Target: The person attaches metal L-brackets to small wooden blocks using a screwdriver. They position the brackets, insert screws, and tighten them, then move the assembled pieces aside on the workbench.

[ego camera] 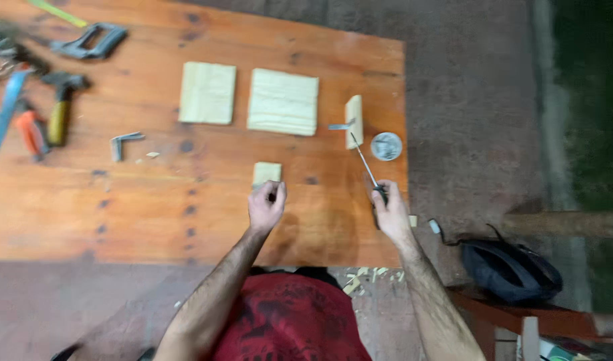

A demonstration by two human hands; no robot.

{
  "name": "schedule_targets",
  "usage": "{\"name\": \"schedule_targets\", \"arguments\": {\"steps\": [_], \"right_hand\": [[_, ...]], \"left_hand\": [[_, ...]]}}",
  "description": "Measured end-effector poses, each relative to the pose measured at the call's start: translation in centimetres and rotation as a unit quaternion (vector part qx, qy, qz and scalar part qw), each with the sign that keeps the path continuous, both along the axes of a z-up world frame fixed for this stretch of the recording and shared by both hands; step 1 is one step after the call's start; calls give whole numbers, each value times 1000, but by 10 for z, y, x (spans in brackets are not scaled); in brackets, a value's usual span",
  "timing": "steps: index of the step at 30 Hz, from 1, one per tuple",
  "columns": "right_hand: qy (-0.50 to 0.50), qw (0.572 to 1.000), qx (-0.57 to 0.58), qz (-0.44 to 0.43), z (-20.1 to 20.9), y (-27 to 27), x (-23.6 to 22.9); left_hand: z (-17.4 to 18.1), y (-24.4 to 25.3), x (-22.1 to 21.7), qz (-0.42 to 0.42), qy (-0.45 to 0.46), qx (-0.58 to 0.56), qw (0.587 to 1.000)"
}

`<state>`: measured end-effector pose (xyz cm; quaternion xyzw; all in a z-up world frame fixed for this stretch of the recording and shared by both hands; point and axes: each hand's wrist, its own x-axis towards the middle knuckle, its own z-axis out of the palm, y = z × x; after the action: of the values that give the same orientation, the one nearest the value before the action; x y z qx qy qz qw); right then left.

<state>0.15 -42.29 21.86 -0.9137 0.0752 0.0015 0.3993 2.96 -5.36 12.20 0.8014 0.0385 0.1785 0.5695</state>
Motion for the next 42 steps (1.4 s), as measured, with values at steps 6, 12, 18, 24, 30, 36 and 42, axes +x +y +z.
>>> {"name": "schedule_targets", "arguments": {"steps": [6, 12, 18, 24, 30, 36, 42], "right_hand": [[-17, 1000, -3, -20, 3, -101, -3], [13, 998, -9, -57, 25, -169, -22], [59, 994, -16, -89, 15, -219, -37], [47, 994, 34, -92, 2, -264, -61], [81, 989, 50, -116, -37, -312, -75], [85, 989, 52, -105, -40, -317, -57], [71, 991, 89, -66, -41, -306, -39]], "left_hand": [[45, -137, 31, -154, -10, 11, 988], [3, -253, 81, -228, 39, 101, 968], [-7, -334, 144, -267, 114, 281, 915], [-37, -377, 180, -290, 184, 468, 814], [-80, -383, 199, -270, 80, 501, 819], [-78, -382, 196, -255, 14, 535, 805], [-75, -373, 194, -245, -56, 528, 811]]}}
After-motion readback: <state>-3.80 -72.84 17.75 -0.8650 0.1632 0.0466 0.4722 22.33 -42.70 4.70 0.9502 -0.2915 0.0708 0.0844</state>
